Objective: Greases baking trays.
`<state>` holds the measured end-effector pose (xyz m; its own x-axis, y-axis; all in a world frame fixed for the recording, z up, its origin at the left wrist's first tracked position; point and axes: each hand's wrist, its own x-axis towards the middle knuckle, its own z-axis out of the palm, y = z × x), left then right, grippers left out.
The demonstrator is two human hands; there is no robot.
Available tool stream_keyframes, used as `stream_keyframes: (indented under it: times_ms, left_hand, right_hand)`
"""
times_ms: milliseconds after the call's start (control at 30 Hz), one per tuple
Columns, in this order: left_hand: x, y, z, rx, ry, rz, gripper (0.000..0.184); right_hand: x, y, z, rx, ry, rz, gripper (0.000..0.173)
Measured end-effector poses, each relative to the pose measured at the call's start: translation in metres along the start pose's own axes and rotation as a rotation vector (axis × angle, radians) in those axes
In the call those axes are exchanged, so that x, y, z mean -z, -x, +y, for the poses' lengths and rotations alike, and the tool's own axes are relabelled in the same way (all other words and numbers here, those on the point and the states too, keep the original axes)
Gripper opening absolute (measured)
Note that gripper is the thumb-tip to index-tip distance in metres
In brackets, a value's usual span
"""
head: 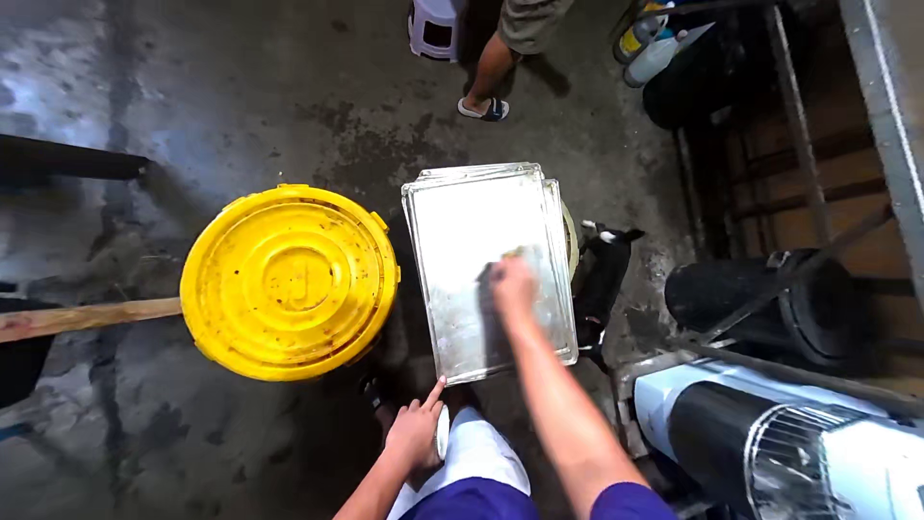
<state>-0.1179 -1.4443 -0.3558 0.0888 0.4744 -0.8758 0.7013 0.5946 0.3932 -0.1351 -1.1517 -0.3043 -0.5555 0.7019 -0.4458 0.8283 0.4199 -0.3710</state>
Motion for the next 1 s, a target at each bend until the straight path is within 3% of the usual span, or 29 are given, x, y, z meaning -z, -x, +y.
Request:
stream_keyframes:
  times_ms: [67,100,167,233,300,367,467,533,567,633,667,733,800,867,900,1000]
  left_hand:
    - [0.002,-0.002,0.001,0.008,0.001,-0.005,0.094]
    - [0.001,-0.003,0.001,0.013,-0.004,-0.008,0.094]
    - [0.001,-0.004,0.0,0.024,-0.02,-0.024,0.095]
    - [0.0,-0.007,0.0,0.033,-0.026,-0.018,0.095]
    - [-0.002,-0.006,0.004,0.039,-0.02,-0.012,0.094]
    - [0.0,-0.006,0.005,0.045,-0.02,-0.006,0.092]
    - [0.003,-0.008,0.008,0.057,-0.022,0.002,0.091]
    - [0.002,-0.007,0.01,0.06,-0.027,0.001,0.09]
    - [0.001,-0.007,0.01,0.062,-0.023,0.005,0.09]
    - [-0.002,-0.007,0.011,0.061,-0.008,0.019,0.089]
    - [-0.004,-0.007,0.012,0.062,0.001,0.02,0.089]
    - [-0.004,-0.005,0.014,0.066,0.01,0.021,0.091]
    - [0.0,-0.004,0.019,0.075,0.01,0.004,0.093]
    - [0.005,-0.004,0.022,0.087,-0.008,-0.01,0.095]
    - [0.007,-0.003,0.022,0.094,-0.021,-0.017,0.096]
    - [0.007,-0.002,0.021,0.101,-0.048,-0.004,0.099]
  right_hand:
    - [-0.044,-0.004,-0.04,0.292,-0.158,-0.069,0.025]
    - [-0.043,-0.016,-0.04,0.343,-0.334,-0.112,0.027]
    - [0.0,-0.052,-0.011,0.165,-0.556,-0.065,0.029]
    - [0.049,-0.1,0.031,0.069,-0.436,0.198,0.033]
    - [0.061,-0.13,0.03,0.065,-0.168,0.367,0.033]
    - [0.038,-0.122,-0.026,0.132,0.025,0.262,0.027]
    - [-0.019,-0.112,-0.075,0.499,-0.176,0.12,0.022]
    - [0.001,-0.125,-0.046,0.407,-0.541,0.088,0.027]
    - [0.026,-0.135,-0.017,0.317,-0.612,0.213,0.027]
    - [0.071,-0.147,0.041,0.165,-0.376,0.403,0.029]
    - [0.078,-0.139,0.051,0.095,-0.199,0.387,0.027]
    - [0.05,-0.088,0.025,0.044,0.047,0.184,0.02]
    - [-0.01,-0.024,-0.004,0.194,0.088,-0.065,0.022]
    - [-0.035,0.013,0.018,0.361,-0.166,-0.119,0.028]
    - [-0.026,0.018,0.047,0.324,-0.365,-0.057,0.029]
    - [0.054,0.004,0.146,-0.044,-0.731,0.304,0.027]
